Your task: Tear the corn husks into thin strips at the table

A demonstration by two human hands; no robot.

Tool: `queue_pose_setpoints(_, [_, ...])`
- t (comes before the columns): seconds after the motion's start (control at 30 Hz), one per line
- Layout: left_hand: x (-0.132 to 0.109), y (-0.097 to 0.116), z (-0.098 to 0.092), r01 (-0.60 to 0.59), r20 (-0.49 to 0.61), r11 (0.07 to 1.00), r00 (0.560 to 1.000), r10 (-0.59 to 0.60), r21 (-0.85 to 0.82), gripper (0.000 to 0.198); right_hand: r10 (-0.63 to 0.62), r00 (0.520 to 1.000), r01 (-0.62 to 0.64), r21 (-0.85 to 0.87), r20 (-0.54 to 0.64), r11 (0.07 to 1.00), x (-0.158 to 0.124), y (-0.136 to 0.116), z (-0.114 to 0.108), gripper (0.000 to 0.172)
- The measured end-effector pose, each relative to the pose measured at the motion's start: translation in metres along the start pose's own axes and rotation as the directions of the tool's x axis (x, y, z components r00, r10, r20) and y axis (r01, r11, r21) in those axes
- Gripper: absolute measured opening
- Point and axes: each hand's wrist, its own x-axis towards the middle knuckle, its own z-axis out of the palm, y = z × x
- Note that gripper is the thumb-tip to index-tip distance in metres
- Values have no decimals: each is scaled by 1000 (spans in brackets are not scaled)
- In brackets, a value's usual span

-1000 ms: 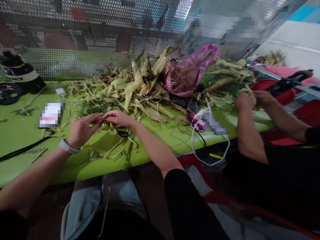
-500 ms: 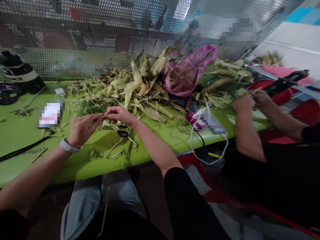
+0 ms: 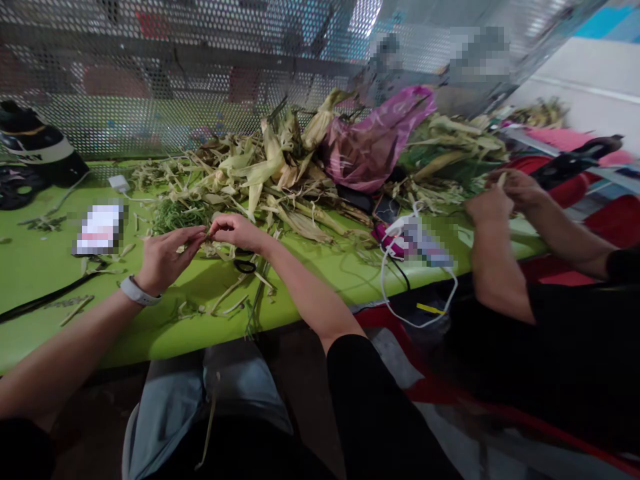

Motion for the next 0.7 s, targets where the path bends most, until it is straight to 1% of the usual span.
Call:
queue_pose_setpoints(0.1, [0, -1, 0, 11, 10, 1000, 1000, -11, 1, 29, -53, 998, 52, -29, -39, 998, -1, -3, -7, 13])
queue_pose_setpoints(0.2, [1, -4, 1, 20, 15, 1000, 1000, -20, -3, 28, -60, 998, 60, -28, 9, 998, -6, -11, -17, 16])
queue_pose_setpoints(0.3, [2, -8, 2, 21, 13, 999, 1000, -20, -39, 29, -14, 998, 13, 4, 58, 1000, -9, -15, -24, 18])
queue_pose_setpoints(0.4, [2, -10, 3, 49, 19, 997, 999, -48, -55, 30, 61, 998, -61, 46, 6, 997, -8, -12, -29, 14])
queue_pose_setpoints(0.47, [2, -10, 2, 50, 27, 997, 998, -49, -53, 31, 111, 993, -108, 61, -49, 992, -5, -9, -29, 15])
queue_pose_setpoints(0.53, [2, -9, 2, 33, 30, 998, 999, -31, -52, 32, 146, 987, -143, 51, -67, 988, -2, -6, -25, 21])
queue_pose_setpoints(0.6, [2, -8, 3, 22, 27, 998, 999, -20, -53, 32, 135, 990, -134, 27, -45, 991, 0, -4, -19, 31])
queue_pose_setpoints(0.67, [2, -7, 4, 31, 28, 998, 999, -29, -57, 31, 93, 995, -93, 12, -19, 996, 1, -2, -13, 39])
queue_pose_setpoints(0.7, [2, -7, 4, 42, 30, 997, 999, -40, -60, 30, 72, 997, -72, 16, -26, 997, 1, -1, -11, 41])
